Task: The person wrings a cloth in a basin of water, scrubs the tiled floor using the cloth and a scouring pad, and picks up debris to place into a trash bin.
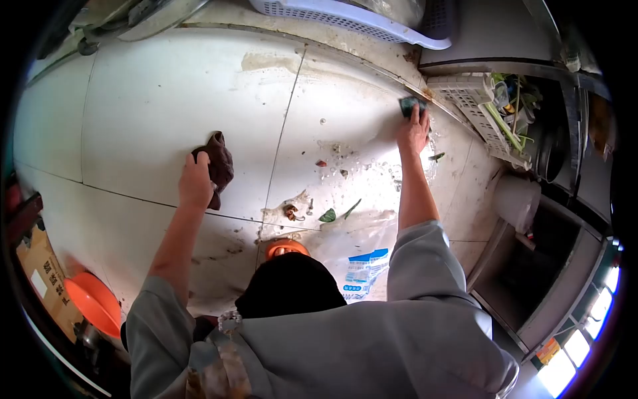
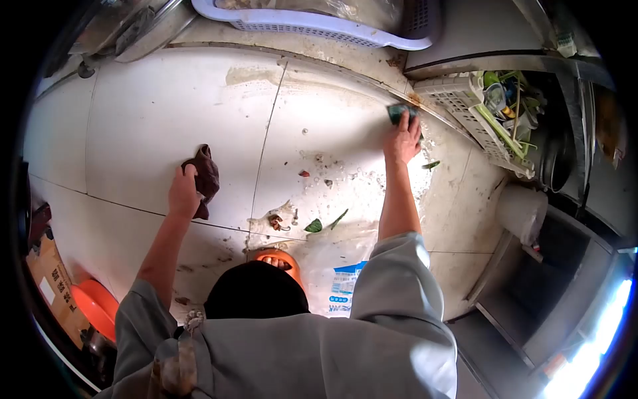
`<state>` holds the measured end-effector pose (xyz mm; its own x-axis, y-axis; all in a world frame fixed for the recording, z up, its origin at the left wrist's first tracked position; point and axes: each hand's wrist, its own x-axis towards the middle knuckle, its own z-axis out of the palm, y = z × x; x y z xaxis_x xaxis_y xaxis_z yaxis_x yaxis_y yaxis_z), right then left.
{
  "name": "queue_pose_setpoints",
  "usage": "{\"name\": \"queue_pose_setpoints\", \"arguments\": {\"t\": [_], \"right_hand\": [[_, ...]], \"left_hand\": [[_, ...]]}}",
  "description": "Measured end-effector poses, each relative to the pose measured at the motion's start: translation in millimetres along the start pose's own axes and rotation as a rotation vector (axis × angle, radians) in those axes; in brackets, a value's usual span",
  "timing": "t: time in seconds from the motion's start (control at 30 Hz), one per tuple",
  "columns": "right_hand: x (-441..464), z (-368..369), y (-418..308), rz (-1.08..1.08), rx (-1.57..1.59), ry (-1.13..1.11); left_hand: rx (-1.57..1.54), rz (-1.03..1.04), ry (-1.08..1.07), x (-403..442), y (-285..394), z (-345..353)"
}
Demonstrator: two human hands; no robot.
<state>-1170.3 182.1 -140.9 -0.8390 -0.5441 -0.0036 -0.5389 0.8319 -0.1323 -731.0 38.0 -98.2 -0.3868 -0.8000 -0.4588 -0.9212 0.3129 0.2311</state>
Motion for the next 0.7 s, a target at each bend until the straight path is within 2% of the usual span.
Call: {"name": "queue_pose_setpoints", "arguments": {"t": [0.03, 0.07, 0.1, 0.13, 0.17, 0.2, 0.23, 0.3, 0.37, 0.43, 0.5, 0.53, 0.6, 0.63, 0.67, 0.7], "right_hand": [[-0.4, -0.3, 5.7, 0.099, -0.069, 0.036], [2.6, 14.0, -4.2, 0.251, 0.011, 0.029], [17.1, 58.9, -13.7, 0.203, 0.283, -0.032], [1.1, 67.7, -64.8, -0.103, 0.188, 0.086], [-15.7, 74.8, -114.0, -0.392, -0.109, 0.168], [-33.8, 37.8, -172.2, -0.431, -0.075, -0.009], [-44.4, 33.0, -201.2, -0.52, 0.005, -0.031], [-32.0, 39.3, -172.2, -0.657, 0.106, -0.032], [-21.5, 29.1, -98.9, -0.458, 0.072, -0.069], [-16.6, 8.6, -18.8, -0.145, 0.111, -0.018], [-19.4, 25.9, 13.6, 0.077, -0.216, 0.103], [-20.8, -0.7, -33.1, 0.423, 0.262, 0.03], [-35.0, 68.9, -84.5, -0.322, 0.334, 0.223], [-53.7, 75.0, -138.4, -0.478, -0.044, 0.233], [-72.3, 36.3, -195.8, -0.496, 0.081, -0.098], [-81.4, 37.9, -221.2, -0.616, 0.03, -0.088]], "left_hand": [[0.001, -0.001, -0.002, -0.8, -0.2, 2.1], [0.004, -0.006, 0.001, -0.7, -0.6, 3.0], [0.012, -0.008, 0.01, 1.2, -0.5, 2.2], [0.016, -0.007, 0.014, 4.6, 0.1, 0.4], [0.02, -0.008, 0.009, 3.9, 0.8, 0.4], [0.031, -0.01, -0.002, -0.1, 0.3, 0.2], [0.047, -0.015, -0.012, -0.1, 1.5, -4.0], [0.072, -0.025, -0.043, -2.7, 6.3, -10.7], [0.05, -0.015, -0.028, -3.3, 3.4, -4.8], [0.038, -0.018, -0.01, 1.3, 0.6, -3.6], [0.037, -0.037, -0.004, 1.1, 2.9, -0.9], [0.033, -0.035, -0.014, -0.9, 3.1, -0.8], [0.041, -0.022, -0.018, 0.8, 2.5, -4.5], [0.04, -0.015, -0.012, 0.0, 2.4, -3.8], [0.045, -0.006, -0.017, -4.5, 1.2, -2.7], [0.052, 0.011, -0.008, -1.5, 0.5, -4.1]]}}
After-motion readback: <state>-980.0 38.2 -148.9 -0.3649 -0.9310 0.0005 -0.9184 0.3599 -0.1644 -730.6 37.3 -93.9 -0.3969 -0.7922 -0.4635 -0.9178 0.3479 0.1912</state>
